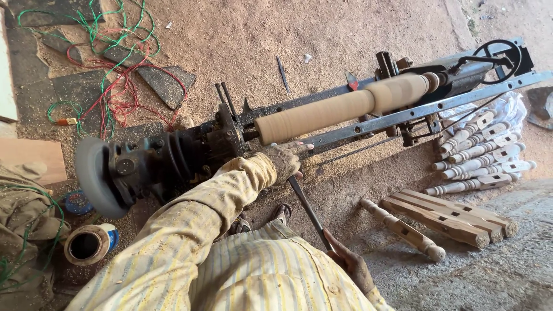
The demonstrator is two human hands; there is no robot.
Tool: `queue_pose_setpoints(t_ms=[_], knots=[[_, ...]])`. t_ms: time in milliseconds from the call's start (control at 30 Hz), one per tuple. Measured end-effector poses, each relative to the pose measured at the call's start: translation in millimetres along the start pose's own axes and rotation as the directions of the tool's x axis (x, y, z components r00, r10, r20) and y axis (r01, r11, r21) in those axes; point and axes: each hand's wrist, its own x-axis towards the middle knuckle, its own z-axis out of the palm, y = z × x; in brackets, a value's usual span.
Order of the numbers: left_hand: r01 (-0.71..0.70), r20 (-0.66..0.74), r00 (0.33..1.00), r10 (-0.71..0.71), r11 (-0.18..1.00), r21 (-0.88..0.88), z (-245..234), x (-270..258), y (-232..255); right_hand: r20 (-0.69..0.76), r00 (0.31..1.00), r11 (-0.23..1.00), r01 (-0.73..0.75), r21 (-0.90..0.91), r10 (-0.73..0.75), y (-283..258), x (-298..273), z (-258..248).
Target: The person sharpens a chisel on a grinding wheel, producing sparks, then turns a wooden furniture leg clamped in a lathe, holding the chisel against the spinning wood to shape it while steadying the tool rest with the other hand. Finished turned legs lie beside the lathe.
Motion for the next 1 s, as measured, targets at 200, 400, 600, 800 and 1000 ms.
queue_pose_setpoints(t_ms=[200,400,600,800,1000], knots=[[0.006,0.213,0.977,-0.01,1.0,0.02,-19.7,-3.6,5.4,0.048,0.995,0.982,-0.074,-0.175,0.083,-31.4,3.7,-27.6],[-0.091,0.258,0.965,0.057,0.989,0.12,-8.3,0.7,0.1,0.085,0.996,0.97,0.004,-0.242,0.017,-40.7,12.2,-43.5],[-0.113,0.234,0.969,0.073,0.98,0.162,2.0,5.8,-4.5,0.136,0.989,0.972,0.092,-0.215,-0.064,-44.1,20.3,-55.1],[-0.074,0.178,0.982,0.06,0.995,0.073,13.0,8.1,-8.0,0.174,0.984,0.981,0.067,-0.184,-0.035,-40.5,28.0,-59.7],[-0.123,0.195,0.977,0.093,0.981,0.148,9.5,3.9,-6.3,0.152,0.987,0.958,0.085,-0.273,-0.044,-38.3,21.7,-51.3]])
